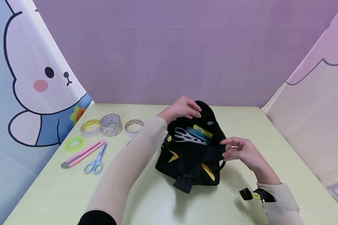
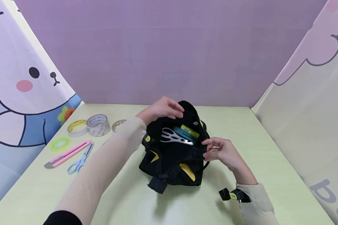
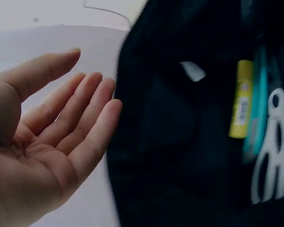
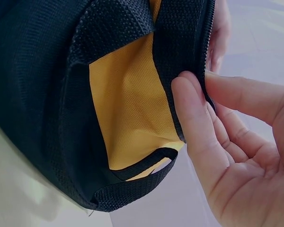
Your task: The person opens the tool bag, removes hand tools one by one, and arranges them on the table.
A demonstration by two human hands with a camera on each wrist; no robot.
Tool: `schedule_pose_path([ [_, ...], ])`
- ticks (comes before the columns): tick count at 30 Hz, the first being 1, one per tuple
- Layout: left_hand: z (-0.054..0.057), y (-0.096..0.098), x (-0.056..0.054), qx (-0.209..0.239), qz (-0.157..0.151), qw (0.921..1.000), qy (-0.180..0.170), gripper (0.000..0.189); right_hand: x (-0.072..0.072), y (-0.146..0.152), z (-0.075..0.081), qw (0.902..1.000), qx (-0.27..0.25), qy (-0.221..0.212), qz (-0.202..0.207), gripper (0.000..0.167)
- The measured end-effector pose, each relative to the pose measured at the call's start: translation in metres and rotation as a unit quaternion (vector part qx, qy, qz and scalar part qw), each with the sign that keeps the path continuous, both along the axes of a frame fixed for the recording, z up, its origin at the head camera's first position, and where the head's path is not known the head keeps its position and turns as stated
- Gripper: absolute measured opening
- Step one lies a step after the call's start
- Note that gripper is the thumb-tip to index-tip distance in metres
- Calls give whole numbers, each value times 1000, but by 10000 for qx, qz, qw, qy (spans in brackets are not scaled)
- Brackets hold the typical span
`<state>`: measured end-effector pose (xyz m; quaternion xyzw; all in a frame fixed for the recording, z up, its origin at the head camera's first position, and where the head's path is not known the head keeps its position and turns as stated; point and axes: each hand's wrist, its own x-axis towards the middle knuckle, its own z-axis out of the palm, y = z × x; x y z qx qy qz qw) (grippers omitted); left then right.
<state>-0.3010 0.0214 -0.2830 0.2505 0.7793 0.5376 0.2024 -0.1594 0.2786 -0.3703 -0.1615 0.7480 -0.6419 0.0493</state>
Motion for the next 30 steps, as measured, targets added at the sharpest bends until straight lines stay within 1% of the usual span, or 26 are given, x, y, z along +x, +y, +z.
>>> schedule_pose_path([
  [3, -12, 9, -8, -320, -210, 9991, -158, 30, 0, 0, 1, 10000, 62, -25, -26, 28],
  [5, -21, 13, -13, -529, -303, 9981, -132, 30, 0, 0, 1, 10000, 82, -35, -32, 28],
  [6, -27, 15, -15, -654, -326, 9973, -29, 29, 0, 0, 1, 10000, 85, -39, -32, 29],
  [8, -38, 19, -18, -1005, -410, 9934, 362, 27, 0, 0, 1, 10000, 85, -41, -30, 29],
  [11, -57, 25, -20, -1513, -536, 9830, 891, 24, 0, 0, 1, 10000, 58, -36, -21, 29],
  [14, -72, 28, -21, -1896, -676, 9727, 1158, 23, 0, 0, 0, 10000, 22, -28, 11, 29],
  [17, -84, 31, -23, -2039, -731, 9684, 1241, 23, 0, 0, 0, 10000, -4, -24, 30, 29],
  [19, -91, 32, -26, -2063, -754, 9670, 1290, 21, 0, 0, -1, 10000, -14, -24, 29, 29],
  [24, -108, 33, -28, -2092, -745, 9679, 1174, 14, 1, 1, -2, 10000, 5, -50, 27, 29],
  [26, -113, 34, -29, -2118, -719, 9676, 1169, 14, 1, 1, -2, 10000, 22, -55, 27, 29],
  [30, -119, 37, -34, -2136, -716, 9652, 1328, 13, 1, 2, 0, 10000, 18, -58, -5, 30],
])
